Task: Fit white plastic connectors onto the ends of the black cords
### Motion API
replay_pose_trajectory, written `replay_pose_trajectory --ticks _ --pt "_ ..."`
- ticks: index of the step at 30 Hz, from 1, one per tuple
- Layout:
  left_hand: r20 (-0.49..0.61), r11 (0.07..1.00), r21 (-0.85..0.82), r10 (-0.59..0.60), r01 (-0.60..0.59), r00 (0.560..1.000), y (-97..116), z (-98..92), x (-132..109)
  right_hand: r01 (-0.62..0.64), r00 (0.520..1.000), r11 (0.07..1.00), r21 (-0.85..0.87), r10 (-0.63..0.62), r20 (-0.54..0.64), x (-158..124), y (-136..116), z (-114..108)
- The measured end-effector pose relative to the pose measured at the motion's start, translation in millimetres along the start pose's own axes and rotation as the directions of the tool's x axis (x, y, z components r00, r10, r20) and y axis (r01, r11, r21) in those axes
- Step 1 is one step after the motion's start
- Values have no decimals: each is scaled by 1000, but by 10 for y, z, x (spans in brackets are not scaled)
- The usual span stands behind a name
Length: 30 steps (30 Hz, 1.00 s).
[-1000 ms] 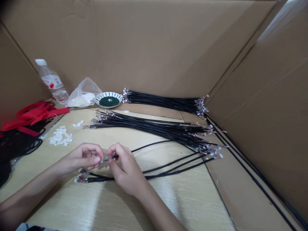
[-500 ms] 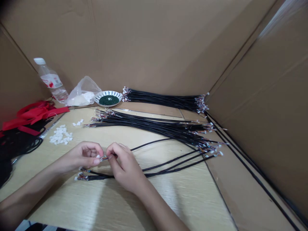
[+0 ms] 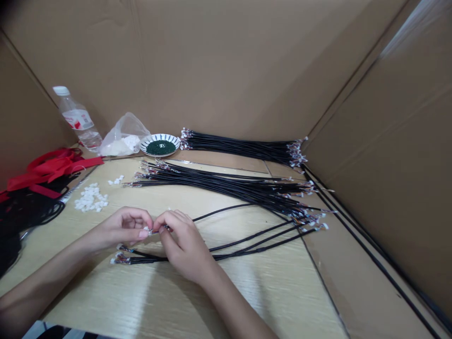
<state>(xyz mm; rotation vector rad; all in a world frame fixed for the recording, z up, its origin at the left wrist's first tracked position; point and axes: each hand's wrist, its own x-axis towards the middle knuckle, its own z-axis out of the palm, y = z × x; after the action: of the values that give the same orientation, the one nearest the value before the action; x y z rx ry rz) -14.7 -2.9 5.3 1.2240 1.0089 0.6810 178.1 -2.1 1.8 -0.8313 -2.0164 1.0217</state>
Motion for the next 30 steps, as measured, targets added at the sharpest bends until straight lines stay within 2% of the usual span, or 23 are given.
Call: replay_pose_trajectory --ticks 6,20,30 --pt "5 999 38 15 -16 1000 -27 -23 0 -1 1000 1000 4 1 9 2 -5 -2" --pt "24 1000 -11 -3 3 1000 -20 -15 11 2 1000 1000 -25 -2 16 -6 -13 9" --pt "39 1000 20 8 -8 999 -65 -38 18 9 1000 1000 -30 -8 30 -6 6 15"
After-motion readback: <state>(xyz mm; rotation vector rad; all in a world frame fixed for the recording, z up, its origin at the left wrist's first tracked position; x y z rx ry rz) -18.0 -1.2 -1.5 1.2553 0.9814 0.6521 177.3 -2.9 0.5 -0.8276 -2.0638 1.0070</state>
